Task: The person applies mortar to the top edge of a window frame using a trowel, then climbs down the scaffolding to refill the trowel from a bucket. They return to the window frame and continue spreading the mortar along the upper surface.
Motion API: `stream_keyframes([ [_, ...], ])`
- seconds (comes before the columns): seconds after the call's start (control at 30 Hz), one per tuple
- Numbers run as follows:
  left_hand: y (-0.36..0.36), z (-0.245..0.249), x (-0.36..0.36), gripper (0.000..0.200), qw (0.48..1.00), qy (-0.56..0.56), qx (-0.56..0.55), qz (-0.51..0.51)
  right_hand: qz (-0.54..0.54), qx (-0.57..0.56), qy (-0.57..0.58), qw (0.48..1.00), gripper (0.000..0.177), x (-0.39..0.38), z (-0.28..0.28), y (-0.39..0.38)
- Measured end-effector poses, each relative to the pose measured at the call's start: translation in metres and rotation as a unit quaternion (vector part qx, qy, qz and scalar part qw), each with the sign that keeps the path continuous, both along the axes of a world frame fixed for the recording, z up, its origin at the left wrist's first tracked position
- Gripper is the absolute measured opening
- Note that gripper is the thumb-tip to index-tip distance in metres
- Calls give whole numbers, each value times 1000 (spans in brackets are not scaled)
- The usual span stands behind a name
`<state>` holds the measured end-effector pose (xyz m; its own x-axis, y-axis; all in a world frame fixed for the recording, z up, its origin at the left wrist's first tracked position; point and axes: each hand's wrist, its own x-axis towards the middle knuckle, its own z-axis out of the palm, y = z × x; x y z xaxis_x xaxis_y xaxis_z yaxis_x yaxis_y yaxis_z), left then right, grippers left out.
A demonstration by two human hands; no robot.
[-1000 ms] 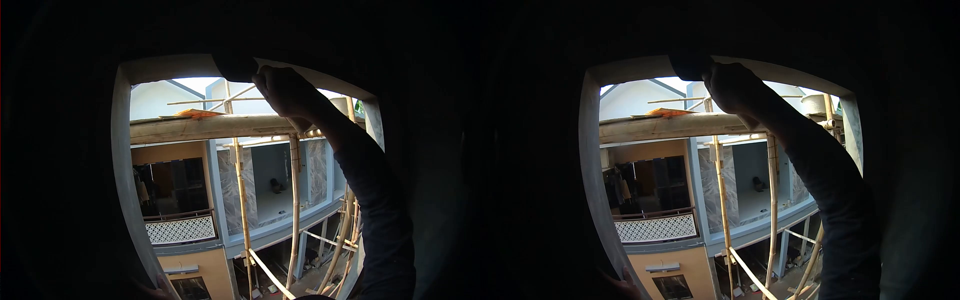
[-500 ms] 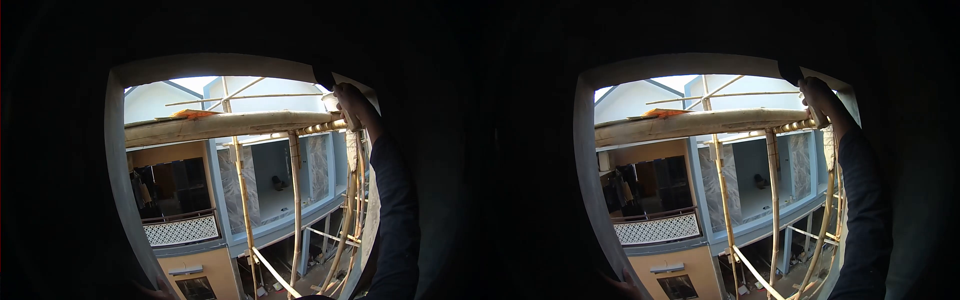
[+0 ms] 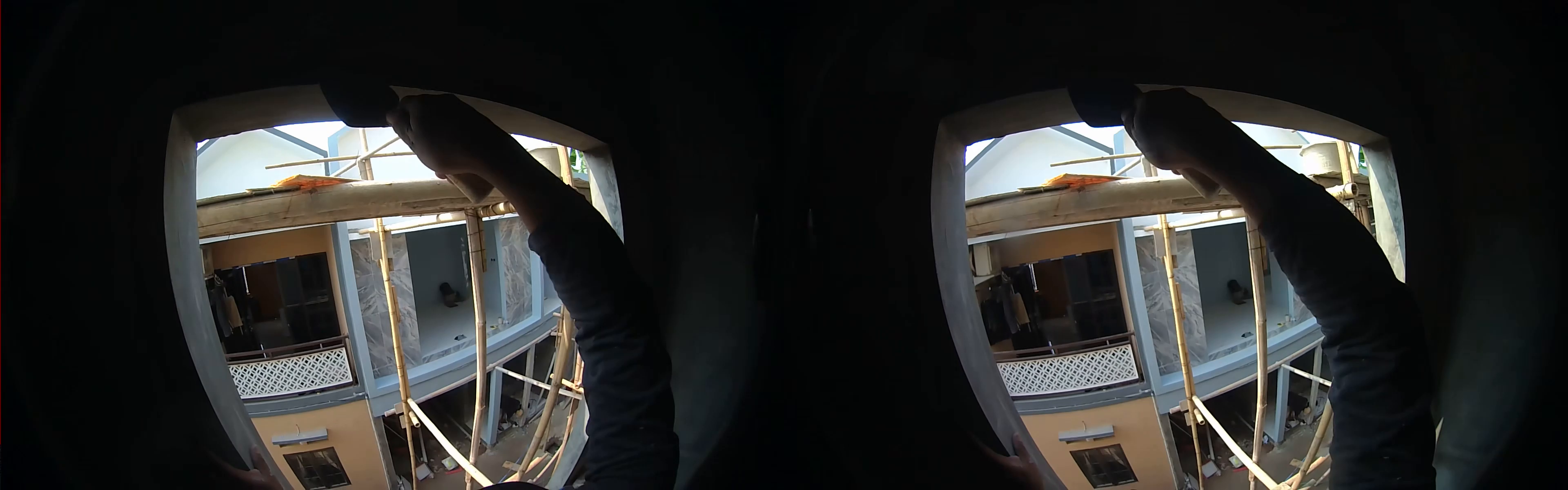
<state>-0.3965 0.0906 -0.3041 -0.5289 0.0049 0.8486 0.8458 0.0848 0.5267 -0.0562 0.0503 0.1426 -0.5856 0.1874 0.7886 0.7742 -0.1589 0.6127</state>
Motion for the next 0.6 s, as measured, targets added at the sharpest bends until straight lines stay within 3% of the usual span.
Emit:
stream_keyframes([
  [0.03, 2, -2, -1, 95, 1000, 0, -2, -2, 3, -2, 18, 1000, 23, 18, -1, -1],
  [0.07, 7, -6, -2, 95, 1000, -3, -1, 10, 22, -91, 166, 982, 22, 28, -5, -17],
  [0.1, 10, -8, -3, 96, 1000, -7, 0, 23, -98, 89, -54, 990, 25, 81, 5, 7],
  [0.17, 8, -6, -6, 95, 1000, 18, 16, 18, -5, -8, 220, 975, 33, 134, 7, -1],
  [0.23, 6, -5, -5, 95, 999, 44, 30, 13, -37, 87, 234, 968, 29, 194, 6, -6],
  [0.3, 6, -5, -2, 93, 999, 34, 17, 20, -27, 126, 320, 939, 32, 209, -9, -16],
  [0.37, 5, -3, 0, 93, 999, 28, 15, 21, 22, 173, 293, 940, 29, 203, -28, -17],
  [0.43, 5, -2, 1, 92, 999, 22, 15, 26, -2, 257, 71, 964, 26, 156, -39, -38],
  [0.6, 9, -4, -3, 91, 998, 40, 33, 37, 11, 263, -58, 963, 25, 88, -18, -40],
])
